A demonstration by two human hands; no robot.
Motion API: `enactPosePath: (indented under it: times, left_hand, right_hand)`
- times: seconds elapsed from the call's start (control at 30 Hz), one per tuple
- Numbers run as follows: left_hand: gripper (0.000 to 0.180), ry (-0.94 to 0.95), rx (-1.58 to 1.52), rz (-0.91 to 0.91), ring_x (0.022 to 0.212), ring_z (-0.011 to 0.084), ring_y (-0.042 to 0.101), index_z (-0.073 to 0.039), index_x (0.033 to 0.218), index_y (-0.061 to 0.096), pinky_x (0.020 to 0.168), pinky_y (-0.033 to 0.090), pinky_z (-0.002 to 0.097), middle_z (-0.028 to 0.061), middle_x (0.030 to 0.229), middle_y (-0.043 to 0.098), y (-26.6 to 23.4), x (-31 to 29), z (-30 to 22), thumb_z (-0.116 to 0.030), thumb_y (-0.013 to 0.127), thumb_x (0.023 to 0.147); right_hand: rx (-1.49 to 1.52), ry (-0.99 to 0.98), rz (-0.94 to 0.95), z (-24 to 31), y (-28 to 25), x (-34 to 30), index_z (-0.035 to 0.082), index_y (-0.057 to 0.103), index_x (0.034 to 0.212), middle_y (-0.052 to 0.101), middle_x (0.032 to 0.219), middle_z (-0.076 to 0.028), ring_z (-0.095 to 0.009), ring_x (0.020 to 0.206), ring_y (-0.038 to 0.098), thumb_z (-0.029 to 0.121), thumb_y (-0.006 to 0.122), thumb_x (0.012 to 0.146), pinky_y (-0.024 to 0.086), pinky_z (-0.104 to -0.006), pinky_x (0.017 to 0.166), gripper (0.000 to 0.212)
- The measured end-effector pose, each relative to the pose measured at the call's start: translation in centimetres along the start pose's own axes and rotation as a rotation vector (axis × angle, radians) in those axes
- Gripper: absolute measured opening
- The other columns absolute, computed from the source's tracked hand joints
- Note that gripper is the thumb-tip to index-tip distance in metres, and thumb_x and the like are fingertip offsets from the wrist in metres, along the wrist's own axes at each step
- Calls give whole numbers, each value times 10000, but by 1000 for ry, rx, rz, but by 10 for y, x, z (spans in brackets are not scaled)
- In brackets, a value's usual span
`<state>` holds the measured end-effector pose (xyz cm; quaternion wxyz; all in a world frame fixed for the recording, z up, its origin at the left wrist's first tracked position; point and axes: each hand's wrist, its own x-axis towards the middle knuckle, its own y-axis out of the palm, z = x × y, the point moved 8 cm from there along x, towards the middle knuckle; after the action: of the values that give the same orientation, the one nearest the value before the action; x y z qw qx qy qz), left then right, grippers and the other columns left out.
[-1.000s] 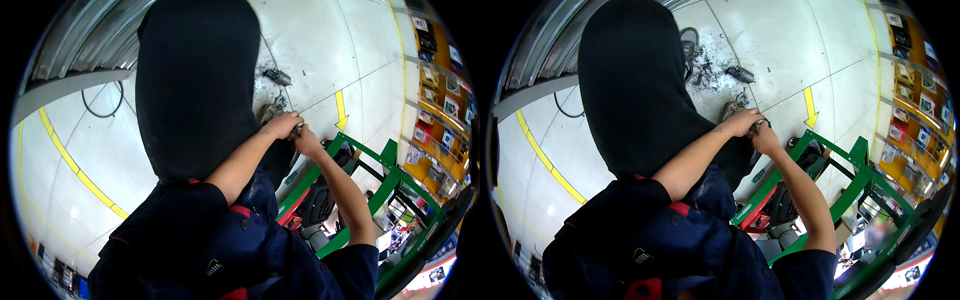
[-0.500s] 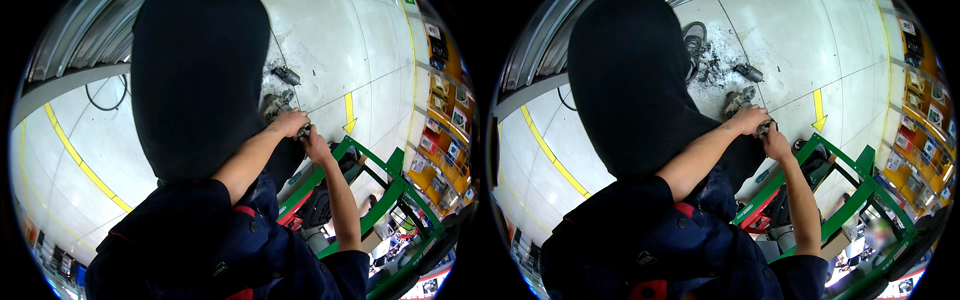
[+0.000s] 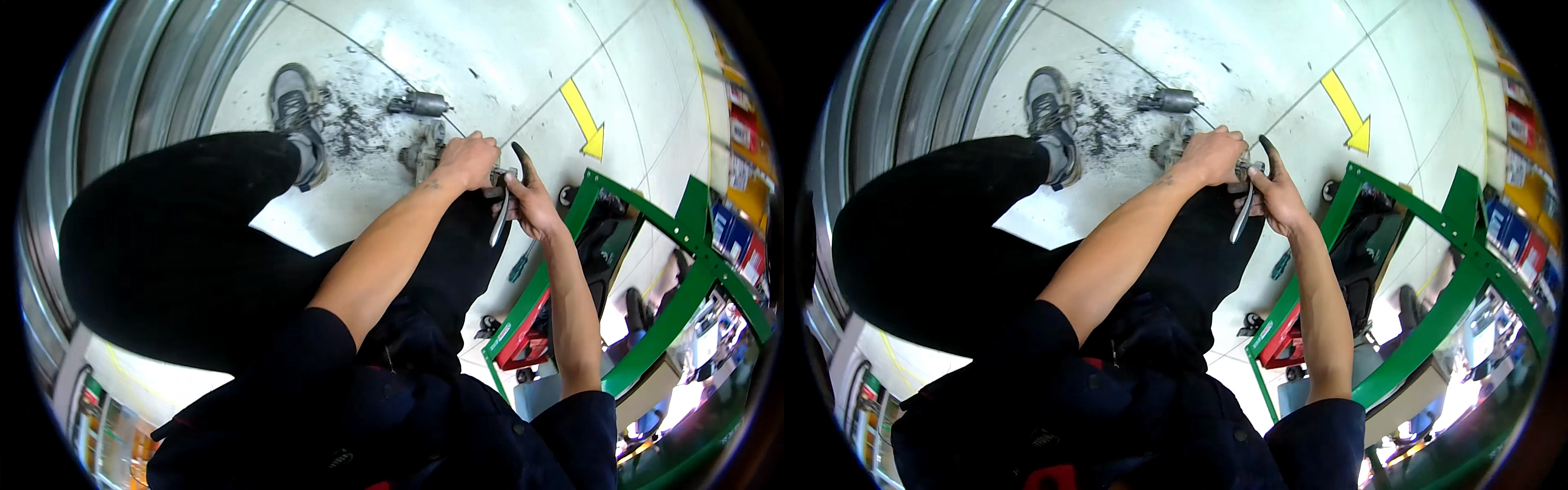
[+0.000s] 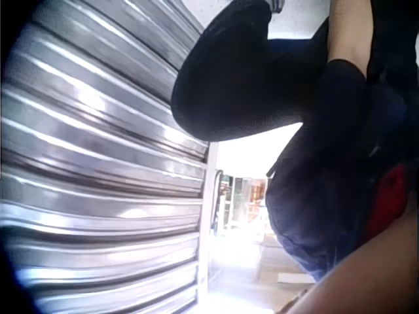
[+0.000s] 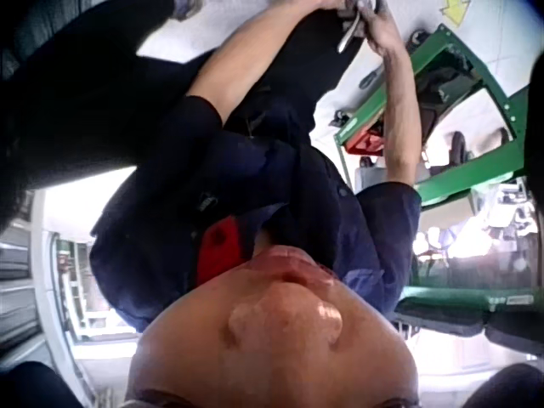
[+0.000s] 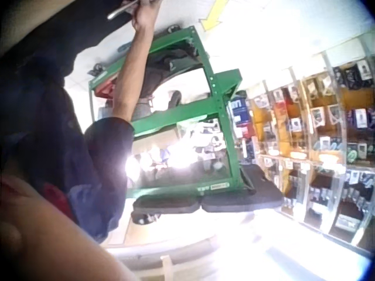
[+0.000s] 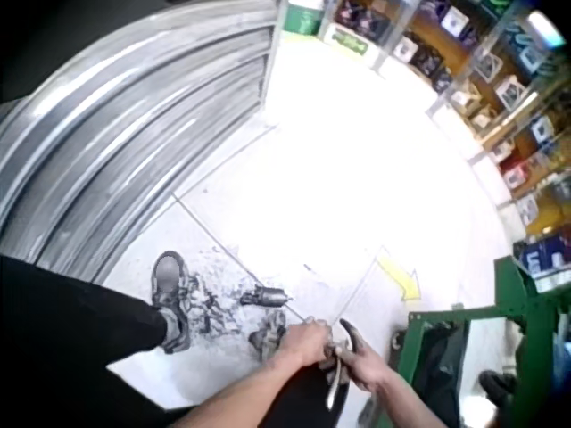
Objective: The person sits on the floor and uses a wrench to loosen and remove bolts from a mechanical part. They then separate the part into two pieces and reassemble it by hand, inserting bolts back into place.
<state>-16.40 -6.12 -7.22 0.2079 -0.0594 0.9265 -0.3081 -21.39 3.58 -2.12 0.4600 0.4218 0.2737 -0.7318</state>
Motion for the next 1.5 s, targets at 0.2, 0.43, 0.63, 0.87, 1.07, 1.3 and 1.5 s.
enactPosePath:
  times: [0.2,0.43,0.63,0.87,1.07,1.3,1.5]
  left_hand:
    - [594,52,-6,6,1143,264,585,-79,1148,648,952,469,427,72,1135,602,32,14,7,-335,851,651]
    - [667,-87,-170,-28,1075,366,622,-85,1272,567,911,506,483,124,1242,559,57,27,27,-312,826,701]
    - [636,-133,-235,-74,1108,365,600,-144,1302,585,953,476,468,163,1167,611,68,47,32,-350,806,743]
    - [592,11,-281,-171,1022,372,624,-136,1257,642,888,513,447,158,1071,641,71,54,28,-300,838,722]
    - [566,-48,-294,-74,1071,353,621,-127,1234,656,901,518,438,152,1139,631,68,53,36,-276,842,720]
    - [519,-54,-288,-92,1174,318,586,-149,1192,656,968,469,454,105,1279,599,68,54,29,-310,832,731]
    - [492,-87,-192,10,1201,291,563,-212,1247,644,971,465,453,57,1277,587,73,56,22,-372,774,800]
  right_hand:
    - [66,106,-106,-71,-28,23,-10,565,1184,668,806,-116,-211,642,693,179,457,1057,580,-312,564,251]
    - [-275,-111,55,-53,-22,35,-54,588,1125,694,839,-123,-195,744,701,57,513,948,559,-290,692,222]
    - [-915,-338,-244,-29,-45,33,21,575,1136,699,878,-217,-407,845,678,118,678,837,531,-481,731,331]
    - [-708,-174,-557,-28,-125,53,5,624,857,610,639,-158,-330,605,608,417,596,963,477,-431,604,426]
    - [-537,-94,-506,-21,-96,54,38,674,1189,697,894,-247,-367,846,707,381,540,1016,526,-386,752,407]
    - [-659,-320,-527,-29,-90,50,11,673,1173,681,880,-261,-413,823,685,266,595,988,530,-402,728,325]
    - [-818,-547,-532,-21,-81,43,-6,690,1136,683,781,-220,-319,758,715,239,601,984,528,-372,704,301]
